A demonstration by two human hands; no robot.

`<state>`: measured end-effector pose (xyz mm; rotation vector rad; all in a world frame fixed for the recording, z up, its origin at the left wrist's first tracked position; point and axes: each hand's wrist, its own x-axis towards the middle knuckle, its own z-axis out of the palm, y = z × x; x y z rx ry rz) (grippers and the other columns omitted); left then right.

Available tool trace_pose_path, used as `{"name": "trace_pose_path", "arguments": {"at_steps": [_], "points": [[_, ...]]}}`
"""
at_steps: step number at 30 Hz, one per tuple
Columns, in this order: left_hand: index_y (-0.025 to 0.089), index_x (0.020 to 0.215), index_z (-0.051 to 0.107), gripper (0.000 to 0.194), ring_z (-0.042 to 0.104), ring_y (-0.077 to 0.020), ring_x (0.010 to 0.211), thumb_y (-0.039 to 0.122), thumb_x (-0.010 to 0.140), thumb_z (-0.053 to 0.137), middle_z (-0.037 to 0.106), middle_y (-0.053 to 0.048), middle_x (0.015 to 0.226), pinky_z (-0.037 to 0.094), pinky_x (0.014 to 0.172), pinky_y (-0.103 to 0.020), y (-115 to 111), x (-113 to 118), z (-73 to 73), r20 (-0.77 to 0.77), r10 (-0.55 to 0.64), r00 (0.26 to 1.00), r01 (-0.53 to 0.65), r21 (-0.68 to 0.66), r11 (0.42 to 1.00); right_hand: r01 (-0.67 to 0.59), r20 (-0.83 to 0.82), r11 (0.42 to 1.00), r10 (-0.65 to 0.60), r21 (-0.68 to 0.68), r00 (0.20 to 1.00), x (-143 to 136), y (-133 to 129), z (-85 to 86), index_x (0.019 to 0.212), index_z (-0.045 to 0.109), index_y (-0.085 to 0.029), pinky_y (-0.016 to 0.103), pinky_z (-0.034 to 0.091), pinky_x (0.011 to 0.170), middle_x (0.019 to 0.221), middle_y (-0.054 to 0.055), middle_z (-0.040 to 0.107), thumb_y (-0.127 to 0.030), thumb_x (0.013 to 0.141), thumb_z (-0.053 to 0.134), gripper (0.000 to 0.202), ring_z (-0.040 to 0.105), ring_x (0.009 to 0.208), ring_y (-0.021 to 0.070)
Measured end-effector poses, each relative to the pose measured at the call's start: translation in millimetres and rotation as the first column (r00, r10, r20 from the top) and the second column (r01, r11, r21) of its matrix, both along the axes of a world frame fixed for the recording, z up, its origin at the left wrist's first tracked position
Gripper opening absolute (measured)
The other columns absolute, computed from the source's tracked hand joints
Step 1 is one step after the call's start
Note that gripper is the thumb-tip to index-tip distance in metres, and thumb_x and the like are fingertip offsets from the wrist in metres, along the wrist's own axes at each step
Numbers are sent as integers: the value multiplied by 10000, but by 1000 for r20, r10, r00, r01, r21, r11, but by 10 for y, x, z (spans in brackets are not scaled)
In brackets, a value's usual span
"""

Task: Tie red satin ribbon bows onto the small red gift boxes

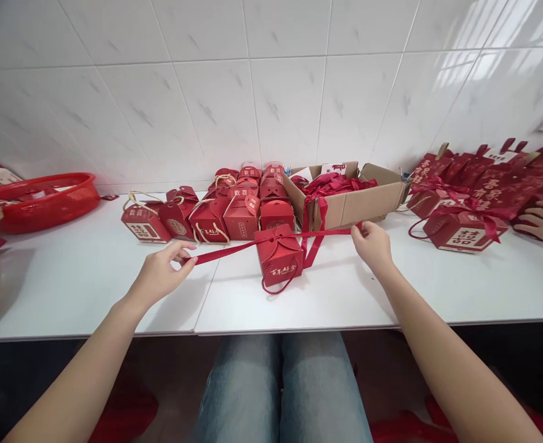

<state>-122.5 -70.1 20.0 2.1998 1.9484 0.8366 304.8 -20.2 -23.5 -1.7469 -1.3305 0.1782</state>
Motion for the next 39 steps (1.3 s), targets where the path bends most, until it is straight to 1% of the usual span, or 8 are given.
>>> {"name": "trace_pose_path", "arguments": {"at_steps": [4, 6, 11, 15, 18, 26, 33, 39], "points": [[207, 1042, 623, 291, 551, -314, 1065, 281, 772, 544, 569, -120, 1177, 440, 910, -471, 47, 203, 6, -130, 109, 986, -75, 245, 967, -26, 156, 972, -11, 234, 988, -187, -100, 162, 1026, 604, -133, 425, 467, 776, 1047, 162, 571, -415, 748, 584, 397, 569, 902, 271], [215, 1006, 641, 251, 473, -336, 1181, 295, 780, 568, 539, -112, 1243, 366, 1003, -525, 53, 431, 34, -81, 88, 993, -54, 355, 933, -206, 225, 925, 138, 319, 965, -355, -183, 331, 1119, 596, -153, 413, 491, 799, 1155, 160, 535, -428, 780, 587, 437, 571, 967, 264], [204, 1046, 624, 261, 550, -223, 1142, 313, 814, 574, 586, -88, 1202, 443, 994, -377, 88, 1110, 82, 257, -328, 909, 289, 179, 940, -785, 278, 619, 749, 28, 601, -737, -172, 702, 1228, 577, -250, 360, 520, 840, 1303, 88, 516, -412, 795, 629, 466, 554, 1110, 256], [187, 1057, 627, 269, 555, -225, 1140, 251, 799, 589, 600, -100, 1200, 429, 1018, -378, 170, 1397, 32, 344, -368, 864, 333, 159, 929, -878, 230, 441, 888, -187, 398, -850, 34, 761, 1314, 516, -285, 392, 415, 1020, 1380, 47, 479, -376, 784, 642, 552, 476, 1241, 260], [183, 1035, 634, 263, 558, -242, 1131, 207, 776, 595, 613, -108, 1174, 429, 1016, -403, 220, 1428, -26, 333, -368, 869, 335, 152, 930, -882, 166, 382, 923, -276, 348, -870, 113, 732, 1266, 564, -284, 349, 450, 964, 1301, 33, 554, -347, 764, 649, 512, 541, 1160, 238], [198, 1024, 644, 278, 507, -258, 1196, 210, 747, 628, 593, -109, 1201, 389, 1045, -426, 290, 1340, -102, 377, -363, 852, 351, 102, 931, -858, 111, 471, 882, -204, 458, -935, 30, 660, 1235, 573, -225, 276, 499, 674, 1213, 66, 600, -310, 746, 641, 500, 609, 794, 158], [172, 1079, 572, 368, 515, -251, 1158, 225, 724, 656, 576, -122, 1184, 398, 1013, -404, 303, 1344, -120, 406, -375, 833, 363, 108, 925, -877, 153, 451, 890, -166, 429, -936, -50, 653, 1242, 561, -254, 294, 485, 762, 1229, 53, 592, -374, 801, 607, 459, 599, 950, 196], [199, 1088, 502, 433, 578, -221, 1029, 441, 755, 636, 594, -112, 1137, 437, 883, -355, 377, 1272, -179, 588, -124, 800, 149, 6, 989, -660, 83, 750, 655, 47, 751, -882, -64, 436, 1128, 595, -199, 334, 489, 721, 1105, 100, 616, -510, 806, 584, 447, 597, 806, 189]]}}
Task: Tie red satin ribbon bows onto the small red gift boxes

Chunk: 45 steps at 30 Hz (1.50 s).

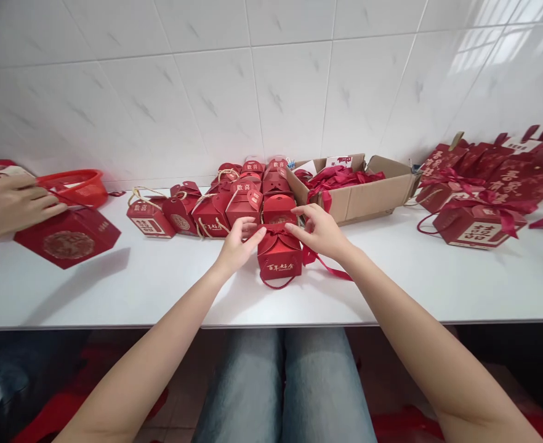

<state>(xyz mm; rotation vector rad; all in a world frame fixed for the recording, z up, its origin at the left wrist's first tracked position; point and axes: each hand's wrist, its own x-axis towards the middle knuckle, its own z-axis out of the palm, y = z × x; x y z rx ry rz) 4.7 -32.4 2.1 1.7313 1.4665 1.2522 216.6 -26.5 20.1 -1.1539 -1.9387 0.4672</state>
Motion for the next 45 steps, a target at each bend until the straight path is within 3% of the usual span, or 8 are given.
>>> {"name": "trace_pose_path", "arguments": {"at_steps": [4, 7, 10, 14, 20, 28, 36, 45], "points": [[210, 795, 529, 400, 574, -189, 775, 604, 743, 571, 615, -24, 799, 409, 717, -308, -16, -66, 20, -199, 29, 980, -43, -68, 997, 25, -20, 982, -29, -185, 999, 1, -72, -96, 1120, 556, -209, 321, 487, 703, 1053, 77, 625, -527, 766, 623, 480, 588, 807, 181], [205, 573, 389, 506, 446, -138, 552, 660, 783, 459, 452, 28, 552, 316, 559, -275, -66, -60, 73, -200, -23, 979, 11, -64, 998, 55, -48, 953, -73, -299, 996, -30, -126, -98, 1015, 552, -207, 281, 454, 604, 982, 54, 620, -574, 739, 630, 466, 549, 698, 141], [204, 538, 317, 507, 389, -123, 531, 612, 808, 452, 362, 37, 541, 299, 544, -271, -84, -25, 113, -86, -49, 995, 45, -45, 998, 51, -127, 903, -116, -427, 985, -72, -150, -59, 844, 519, -192, 239, 392, 527, 799, 19, 584, -631, 704, 634, 475, 506, 627, 117], [193, 530, 356, 450, 453, -130, 625, 512, 776, 557, 433, 15, 670, 369, 640, -282, -59, 3, 118, -123, 27, 992, -23, 28, 999, 23, -137, 824, -121, -566, 983, -89, -136, 5, 667, 461, -176, 223, 277, 476, 610, -24, 439, -714, 723, 539, 547, 377, 522, 82], [177, 688, 577, 269, 557, -177, 786, 429, 697, 670, 540, -31, 828, 441, 763, -317, -52, 15, 87, -134, -15, 991, 18, 20, 1000, -24, -88, 856, -25, -516, 996, -55, -119, 38, 606, 438, -173, 225, 216, 483, 590, -38, 389, -702, 665, 613, 561, 332, 524, 77], [176, 725, 600, 261, 580, -186, 821, 407, 663, 703, 561, -39, 871, 462, 786, -323, -33, 44, 31, -101, 11, 995, -6, 55, 998, -48, -160, 846, -45, -531, 986, -99, -182, 37, 625, 420, -181, 229, 253, 488, 603, -39, 415, -665, 680, 628, 530, 351, 518, 76], [173, 776, 649, 445, 601, -183, 761, 607, 751, 556, 644, -50, 812, 479, 680, -292, 9, -11, -56, 167, -25, 986, 37, -71, 997, -141, -305, 809, -49, -571, 951, -70, -117, -57, 647, 455, -169, 221, 258, 509, 638, -29, 426, -645, 733, 591, 502, 355, 542, 76], [167, 802, 620, 391, 620, -173, 757, 554, 750, 598, 623, -55, 895, 526, 692, -312, 72, -86, -169, 260, -75, 963, 87, -34, 996, -70, -266, 827, -98, -557, 959, -34, -196, 31, 611, 448, -167, 224, 232, 507, 603, -43, 388, -553, 721, 660, 454, 319, 536, 70]]}}
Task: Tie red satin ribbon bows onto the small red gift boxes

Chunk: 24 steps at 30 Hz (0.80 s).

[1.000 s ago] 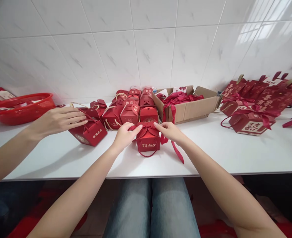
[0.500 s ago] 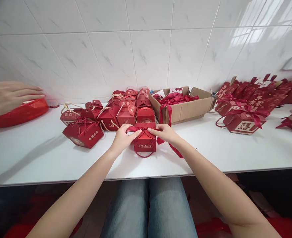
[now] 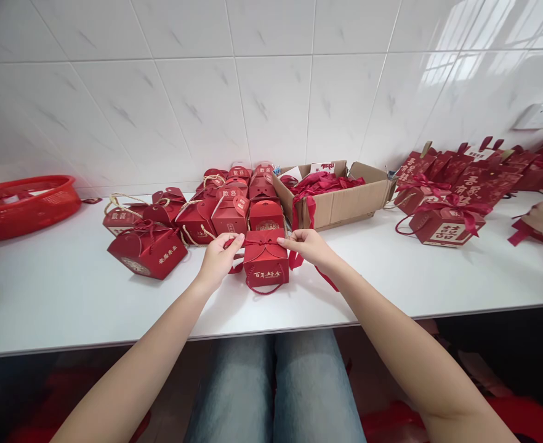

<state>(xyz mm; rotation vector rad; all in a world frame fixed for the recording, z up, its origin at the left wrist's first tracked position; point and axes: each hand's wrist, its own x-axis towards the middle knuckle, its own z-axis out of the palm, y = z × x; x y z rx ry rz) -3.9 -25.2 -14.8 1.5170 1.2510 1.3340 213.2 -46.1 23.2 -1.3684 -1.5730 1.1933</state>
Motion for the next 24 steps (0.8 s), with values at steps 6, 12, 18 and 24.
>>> {"name": "trace_pose_path", "arguments": {"at_steps": [6, 12, 18, 24], "points": [[171, 832, 608, 388, 624, -190, 790, 549, 745, 607, 631, -56, 881, 540, 706, -334, -17, 3, -5, 51, 11, 999, -8, -48, 999, -11, 51, 1000, 10, 29, 999, 37, 4, -22, 593, 448, -171, 233, 202, 481, 557, -56, 343, -572, 700, 658, 465, 291, 503, 66], [182, 715, 573, 318, 595, -175, 734, 487, 800, 545, 609, -21, 750, 495, 691, -312, -63, -32, 72, -186, 32, 982, -31, 13, 999, -230, 109, 973, 229, -3, 967, 209, -59, 110, 712, 547, -162, 217, 317, 509, 630, -20, 497, -518, 766, 626, 369, 447, 561, 82], [202, 916, 532, 205, 587, -192, 961, 325, 770, 607, 606, -49, 1007, 465, 831, -328, -129, -24, 194, -304, 196, 932, -128, 230, 965, -266, 138, 963, 269, -36, 953, 304, -40, 53, 858, 547, -166, 262, 466, 610, 665, 24, 634, -390, 789, 625, 248, 610, 640, 148], [206, 815, 628, 74, 591, -208, 996, 259, 781, 589, 655, -42, 984, 413, 911, -369, -182, 249, 480, -506, 97, 857, 123, 384, 915, 15, 274, 925, -128, 379, 953, 159, -10, 40, 792, 580, -184, 249, 436, 579, 703, 14, 649, -240, 788, 524, 80, 598, 627, 144]]}}
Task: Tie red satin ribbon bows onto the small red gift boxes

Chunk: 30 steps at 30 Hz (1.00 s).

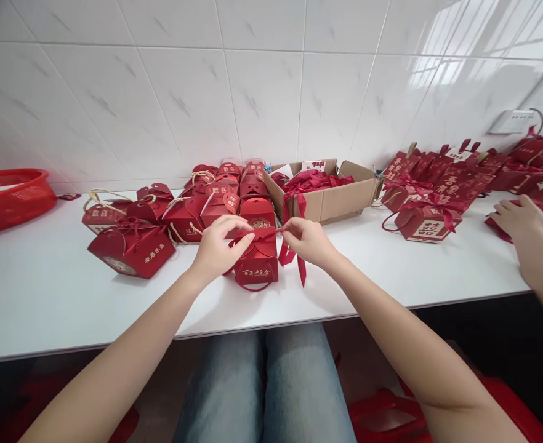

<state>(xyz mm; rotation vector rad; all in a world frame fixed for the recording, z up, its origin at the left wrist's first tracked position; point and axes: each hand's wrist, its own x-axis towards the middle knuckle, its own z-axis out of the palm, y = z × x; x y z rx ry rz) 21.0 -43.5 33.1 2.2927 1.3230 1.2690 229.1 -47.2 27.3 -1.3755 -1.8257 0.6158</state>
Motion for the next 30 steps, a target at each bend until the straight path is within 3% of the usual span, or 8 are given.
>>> {"name": "trace_pose_path", "arguments": {"at_steps": [4, 8, 14, 17, 20, 24, 27, 30], "points": [[238, 918, 652, 159, 624, -224, 942, 302, 795, 574, 705, -15, 984, 343, 942, -434, 47, 196, 133, -157, -84, 984, 67, -109, 992, 47, 107, 964, -78, 263, 991, -90, 3, 123, 833, 618, -190, 247, 420, 582, 706, 7, 653, -201, 810, 479, 141, 567, 584, 129], [223, 821, 663, 134, 642, -199, 763, 305, 798, 559, 730, -7, 858, 345, 914, -439, 123, 269, 128, -190, -31, 981, 9, -114, 993, 0, 116, 937, -43, 350, 992, -134, -36, 185, 908, 622, -199, 268, 444, 660, 805, 28, 672, -189, 814, 501, 154, 609, 706, 158], [236, 812, 636, 77, 641, -170, 727, 262, 755, 592, 715, 21, 787, 430, 809, -350, 126, 225, 61, -71, 16, 997, -22, -87, 996, -111, -306, 985, 66, -133, 950, -86, -120, 239, 999, 582, -171, 252, 440, 582, 784, 36, 625, -480, 778, 628, 383, 563, 645, 129], [228, 791, 594, 81, 628, -149, 703, 188, 721, 588, 691, 31, 749, 451, 751, -303, 117, 200, 39, -18, 24, 1000, -25, -56, 998, -188, -369, 927, 59, -326, 928, -35, -112, 287, 759, 586, -143, 232, 379, 517, 637, 3, 547, -549, 750, 637, 409, 472, 535, 86], [224, 728, 593, 56, 602, -134, 635, 172, 706, 591, 683, 38, 711, 457, 724, -292, 115, 182, 32, -34, 41, 999, -43, -64, 997, -366, -437, 802, 147, -473, 887, 12, -90, 313, 643, 562, -132, 230, 359, 494, 548, -16, 491, -517, 729, 680, 411, 432, 482, 75], [231, 732, 654, 40, 610, -144, 641, 268, 723, 639, 710, 23, 743, 460, 728, -304, 117, 173, 32, -47, 9, 999, -15, -121, 992, -535, -714, 715, 73, -449, 696, 37, -56, 302, 712, 603, -148, 262, 455, 584, 611, 8, 574, -377, 786, 650, 246, 534, 549, 119], [222, 738, 669, 169, 626, -170, 709, 390, 719, 667, 717, 0, 790, 461, 744, -318, 128, 168, 35, 5, -63, 998, 63, -207, 976, -544, -822, 752, 4, -373, 570, 16, -17, 288, 845, 636, -188, 283, 493, 667, 708, 5, 632, -316, 829, 564, 147, 588, 624, 135], [199, 723, 655, 239, 622, -178, 718, 434, 695, 689, 703, -14, 775, 468, 735, -319, 133, 149, 54, 78, -150, 986, 167, -312, 935, -511, -821, 811, 68, -286, 567, -45, 38, 274, 1084, 610, -235, 281, 494, 659, 642, -26, 596, -291, 849, 491, 269, 573, 576, 128]]}}
